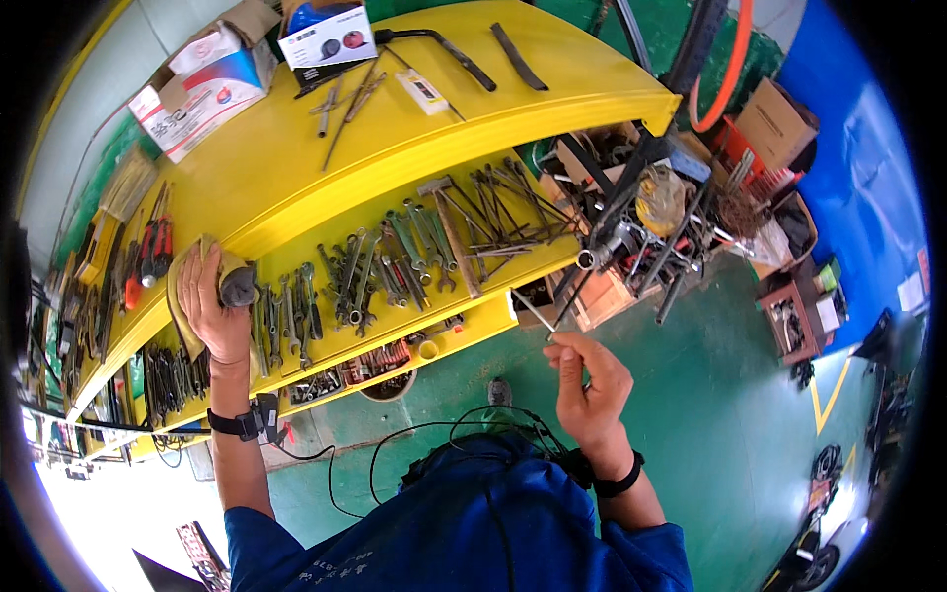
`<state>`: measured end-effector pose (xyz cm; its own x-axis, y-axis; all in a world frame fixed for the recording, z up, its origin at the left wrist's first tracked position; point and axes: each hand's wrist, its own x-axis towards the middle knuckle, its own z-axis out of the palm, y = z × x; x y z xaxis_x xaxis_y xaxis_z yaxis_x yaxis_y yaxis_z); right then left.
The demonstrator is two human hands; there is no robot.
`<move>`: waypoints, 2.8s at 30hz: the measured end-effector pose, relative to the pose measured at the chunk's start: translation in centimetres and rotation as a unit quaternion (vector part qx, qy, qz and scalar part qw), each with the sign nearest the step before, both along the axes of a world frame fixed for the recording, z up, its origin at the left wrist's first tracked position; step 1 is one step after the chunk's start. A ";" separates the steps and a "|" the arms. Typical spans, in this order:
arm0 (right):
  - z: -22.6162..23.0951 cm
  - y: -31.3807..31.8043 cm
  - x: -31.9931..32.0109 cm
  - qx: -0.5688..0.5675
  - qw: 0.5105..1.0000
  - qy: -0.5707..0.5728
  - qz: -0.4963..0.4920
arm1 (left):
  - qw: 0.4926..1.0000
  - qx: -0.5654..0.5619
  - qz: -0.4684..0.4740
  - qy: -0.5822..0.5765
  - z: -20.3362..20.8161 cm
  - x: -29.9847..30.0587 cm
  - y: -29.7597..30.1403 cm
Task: The person wipes yellow metal shelves with a cloth, moving along the shelving unit and cleaning multiple sections. They handle a small metal tool and a plastic bag containing small parts, placing them on the shelf while continuing to wipe surfaces.
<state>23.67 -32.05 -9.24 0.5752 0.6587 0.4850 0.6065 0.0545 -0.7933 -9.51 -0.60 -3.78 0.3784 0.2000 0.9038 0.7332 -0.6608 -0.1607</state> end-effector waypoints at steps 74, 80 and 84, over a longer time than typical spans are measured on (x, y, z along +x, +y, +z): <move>-3.2 -5.4 33.1 0.087 0.962 0.259 0.012 | 0.960 -0.074 -0.220 0.158 7.4 58.2 -10.0; -3.1 -5.8 34.1 0.099 0.961 0.256 0.014 | 0.955 -0.094 -0.186 0.211 6.6 55.1 -10.4; -3.6 -5.6 34.3 0.087 0.956 0.281 0.010 | 0.951 -0.113 -0.202 0.206 8.1 57.8 -10.2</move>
<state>57.93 -37.60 -12.86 0.7654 0.6095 0.2065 0.0848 0.2226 -0.9712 48.33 -10.82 4.36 0.7779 0.1341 0.6139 0.3176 -0.9269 -0.1999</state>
